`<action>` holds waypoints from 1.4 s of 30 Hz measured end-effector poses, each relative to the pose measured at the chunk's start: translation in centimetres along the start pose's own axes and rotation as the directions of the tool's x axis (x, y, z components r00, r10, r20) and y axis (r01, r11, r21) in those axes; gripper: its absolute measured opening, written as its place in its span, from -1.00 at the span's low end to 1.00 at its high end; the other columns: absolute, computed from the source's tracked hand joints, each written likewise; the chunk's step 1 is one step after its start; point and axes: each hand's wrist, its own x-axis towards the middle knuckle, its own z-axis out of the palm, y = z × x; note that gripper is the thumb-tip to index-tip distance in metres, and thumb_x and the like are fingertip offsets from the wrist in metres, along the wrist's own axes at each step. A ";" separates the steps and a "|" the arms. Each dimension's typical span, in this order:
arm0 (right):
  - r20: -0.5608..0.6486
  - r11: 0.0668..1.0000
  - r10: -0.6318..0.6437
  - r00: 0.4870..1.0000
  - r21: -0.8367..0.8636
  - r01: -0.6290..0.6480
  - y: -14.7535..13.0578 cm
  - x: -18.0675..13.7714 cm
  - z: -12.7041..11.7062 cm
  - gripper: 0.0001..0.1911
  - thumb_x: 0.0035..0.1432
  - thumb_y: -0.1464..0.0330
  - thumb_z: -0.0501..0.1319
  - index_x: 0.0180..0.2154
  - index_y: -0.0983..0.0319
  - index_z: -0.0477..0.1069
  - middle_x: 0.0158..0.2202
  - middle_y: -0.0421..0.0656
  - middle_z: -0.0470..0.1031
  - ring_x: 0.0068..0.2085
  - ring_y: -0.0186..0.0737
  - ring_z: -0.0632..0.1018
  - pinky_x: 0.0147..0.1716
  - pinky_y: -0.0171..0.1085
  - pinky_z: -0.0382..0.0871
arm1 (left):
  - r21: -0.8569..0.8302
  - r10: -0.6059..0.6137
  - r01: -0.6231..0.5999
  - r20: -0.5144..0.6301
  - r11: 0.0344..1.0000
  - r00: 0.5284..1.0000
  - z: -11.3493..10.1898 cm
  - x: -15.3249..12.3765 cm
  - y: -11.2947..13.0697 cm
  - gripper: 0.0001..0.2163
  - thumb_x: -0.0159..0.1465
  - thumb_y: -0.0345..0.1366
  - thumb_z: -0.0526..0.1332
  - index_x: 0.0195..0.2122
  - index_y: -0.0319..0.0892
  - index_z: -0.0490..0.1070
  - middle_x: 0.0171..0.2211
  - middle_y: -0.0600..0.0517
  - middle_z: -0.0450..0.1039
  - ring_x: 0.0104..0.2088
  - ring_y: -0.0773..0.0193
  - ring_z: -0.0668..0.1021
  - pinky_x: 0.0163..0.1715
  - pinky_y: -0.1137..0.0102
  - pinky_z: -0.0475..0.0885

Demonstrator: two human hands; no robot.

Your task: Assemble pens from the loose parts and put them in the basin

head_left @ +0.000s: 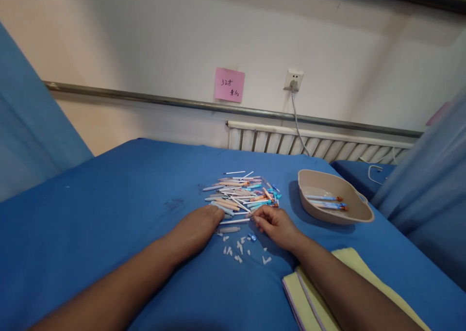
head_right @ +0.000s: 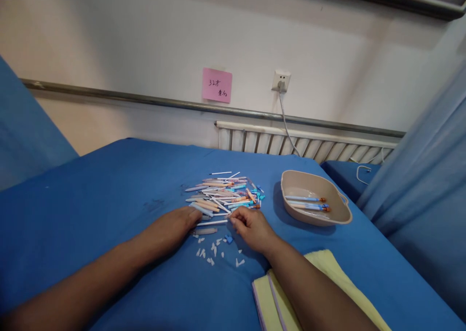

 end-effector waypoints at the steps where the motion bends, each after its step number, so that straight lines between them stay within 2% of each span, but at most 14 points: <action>1: -0.004 1.000 0.005 1.000 0.009 -0.005 0.0 0.0 0.0 -0.88 0.15 0.35 0.12 -0.32 0.23 0.40 -0.50 -0.25 0.39 -0.52 -0.38 0.41 -0.51 -0.39 0.28 | -0.027 -0.008 0.008 -0.004 1.000 1.000 0.0 0.0 -0.1 -0.78 0.28 -0.37 -0.07 -0.31 -0.15 0.37 -0.31 -0.01 0.45 -0.30 0.20 0.45 -0.29 0.37 0.29; 5: -0.013 0.995 0.003 1.000 0.103 -0.002 0.0 0.1 0.2 -0.85 0.12 0.29 0.17 -0.27 0.22 0.40 -0.51 -0.26 0.38 -0.51 -0.37 0.40 -0.50 -0.38 0.28 | -0.096 -0.013 0.010 -0.029 0.995 1.000 0.0 -0.1 -0.2 -0.77 0.30 -0.31 -0.07 -0.31 -0.15 0.38 -0.32 -0.01 0.45 -0.31 0.18 0.46 -0.32 0.37 0.27; 9: 0.004 0.942 -0.033 0.999 0.334 0.029 -0.7 0.0 0.5 -0.65 0.00 0.21 0.28 -0.16 0.19 0.39 -0.49 -0.27 0.39 -0.50 -0.37 0.41 -0.47 -0.36 0.29 | -0.112 0.050 -0.055 -0.047 0.992 0.998 0.3 -0.3 0.6 -0.79 0.30 -0.31 -0.05 -0.27 -0.14 0.37 -0.30 -0.02 0.43 -0.30 0.18 0.45 -0.32 0.37 0.27; 12: 0.020 0.923 -0.022 1.000 0.385 0.013 -1.7 -0.2 0.6 -0.68 -0.02 0.18 0.29 -0.22 0.21 0.45 -0.52 -0.26 0.41 -0.51 -0.36 0.44 -0.46 -0.34 0.32 | -0.156 0.114 -0.119 -0.039 0.981 0.993 0.7 -0.5 1.6 -0.80 0.31 -0.30 -0.04 -0.27 -0.14 0.37 -0.30 -0.01 0.43 -0.29 0.20 0.45 -0.29 0.37 0.29; 15: -0.030 0.922 0.023 0.999 0.387 -0.010 -2.6 -0.4 0.5 -0.71 0.01 0.14 0.27 -0.33 0.23 0.49 -0.54 -0.24 0.44 -0.53 -0.36 0.44 -0.49 -0.35 0.33 | -0.270 0.146 -0.154 -0.052 0.950 0.988 0.6 -0.5 1.7 -0.80 0.31 -0.28 -0.03 -0.21 -0.11 0.38 -0.26 0.01 0.45 -0.24 0.22 0.46 -0.24 0.39 0.31; 18: -0.125 0.905 0.123 0.984 0.420 -0.060 -2.7 -0.4 0.0 -0.67 0.00 0.10 0.26 -0.36 0.25 0.47 -0.52 -0.22 0.44 -0.54 -0.38 0.42 -0.60 -0.41 0.27 | -0.374 0.065 -0.109 -0.130 0.921 0.989 0.0 -0.2 0.2 -0.78 0.30 -0.26 -0.01 -0.15 -0.10 0.39 -0.18 0.03 0.47 -0.19 0.23 0.47 -0.16 0.40 0.31; 20: -0.160 0.881 0.198 0.967 0.461 -0.105 -2.3 -0.4 -0.3 -0.65 0.01 0.08 0.25 -0.34 0.24 0.43 -0.51 -0.22 0.43 -0.55 -0.38 0.39 -0.68 -0.46 0.19 | -0.413 -0.038 -0.026 -0.147 0.911 0.988 -0.5 -0.1 -1.2 -0.78 0.28 -0.24 0.00 -0.20 -0.11 0.42 -0.23 0.05 0.49 -0.22 0.23 0.49 -0.19 0.41 0.33; 22: -0.172 0.860 0.240 0.955 0.494 -0.127 -1.8 -0.4 -0.5 -0.64 0.03 0.06 0.23 -0.32 0.23 0.39 -0.52 -0.23 0.42 -0.56 -0.38 0.37 -0.72 -0.48 0.15 | -0.412 -0.107 0.051 -0.112 0.910 0.988 -0.8 -0.1 -2.4 -0.78 0.26 -0.24 0.02 -0.24 -0.11 0.44 -0.31 0.07 0.50 -0.29 0.23 0.50 -0.25 0.41 0.33; 24: -0.176 0.857 0.244 0.954 0.499 -0.127 -1.4 -0.5 -0.5 -0.64 0.05 0.06 0.22 -0.32 0.23 0.37 -0.52 -0.23 0.41 -0.56 -0.38 0.37 -0.73 -0.48 0.16 | -0.397 -0.119 0.079 -0.076 0.914 0.990 -0.9 -0.2 -2.9 -0.79 0.24 -0.23 0.04 -0.26 -0.12 0.45 -0.35 0.08 0.50 -0.32 0.24 0.50 -0.29 0.42 0.32; 30: -0.155 0.880 0.209 0.966 0.461 -0.116 -1.3 -0.3 -0.2 -0.64 0.03 0.06 0.23 -0.38 0.24 0.36 -0.52 -0.23 0.42 -0.57 -0.40 0.36 -0.73 -0.48 0.15 | -0.266 0.015 -0.016 -0.007 0.964 1.000 0.0 -0.6 -1.1 -0.84 0.19 -0.21 0.15 -0.26 -0.12 0.43 -0.32 0.04 0.44 -0.30 0.24 0.46 -0.30 0.43 0.30; 33: -0.159 0.886 0.205 0.966 0.450 -0.114 -1.4 -0.2 -0.1 -0.64 0.02 0.06 0.24 -0.38 0.24 0.37 -0.53 -0.23 0.41 -0.58 -0.40 0.36 -0.74 -0.48 0.13 | -0.173 0.058 -0.064 -0.038 0.983 0.998 0.5 -0.6 -0.3 -0.86 0.19 -0.22 0.16 -0.28 -0.14 0.41 -0.27 0.00 0.41 -0.22 0.19 0.44 -0.24 0.40 0.30; 35: -0.169 0.886 0.211 0.963 0.449 -0.115 -1.4 -0.2 -0.1 -0.63 0.02 0.06 0.24 -0.36 0.25 0.37 -0.53 -0.22 0.41 -0.58 -0.40 0.36 -0.74 -0.49 0.14 | -0.163 0.029 -0.039 -0.061 0.986 0.998 0.7 -0.6 -0.1 -0.86 0.23 -0.22 0.12 -0.28 -0.15 0.38 -0.28 -0.02 0.41 -0.24 0.19 0.44 -0.25 0.39 0.31; 39: -0.191 0.870 0.238 0.952 0.477 -0.122 -1.4 -0.4 -0.3 -0.62 0.04 0.05 0.22 -0.31 0.26 0.38 -0.52 -0.21 0.40 -0.56 -0.39 0.36 -0.75 -0.49 0.17 | -0.219 -0.046 0.022 -0.104 0.976 0.994 0.5 -0.6 0.0 -0.84 0.26 -0.21 0.07 -0.26 -0.15 0.35 -0.32 0.00 0.42 -0.31 0.21 0.45 -0.32 0.39 0.31; 42: -0.202 0.857 0.253 0.946 0.500 -0.123 -1.4 -0.5 -0.4 -0.61 0.05 0.05 0.22 -0.29 0.25 0.37 -0.51 -0.20 0.40 -0.56 -0.38 0.35 -0.75 -0.49 0.18 | -0.316 -0.025 -0.035 -0.184 0.948 0.983 0.0 -0.6 0.5 -0.86 0.25 -0.23 0.07 -0.29 -0.15 0.34 -0.31 0.01 0.43 -0.29 0.22 0.45 -0.27 0.38 0.32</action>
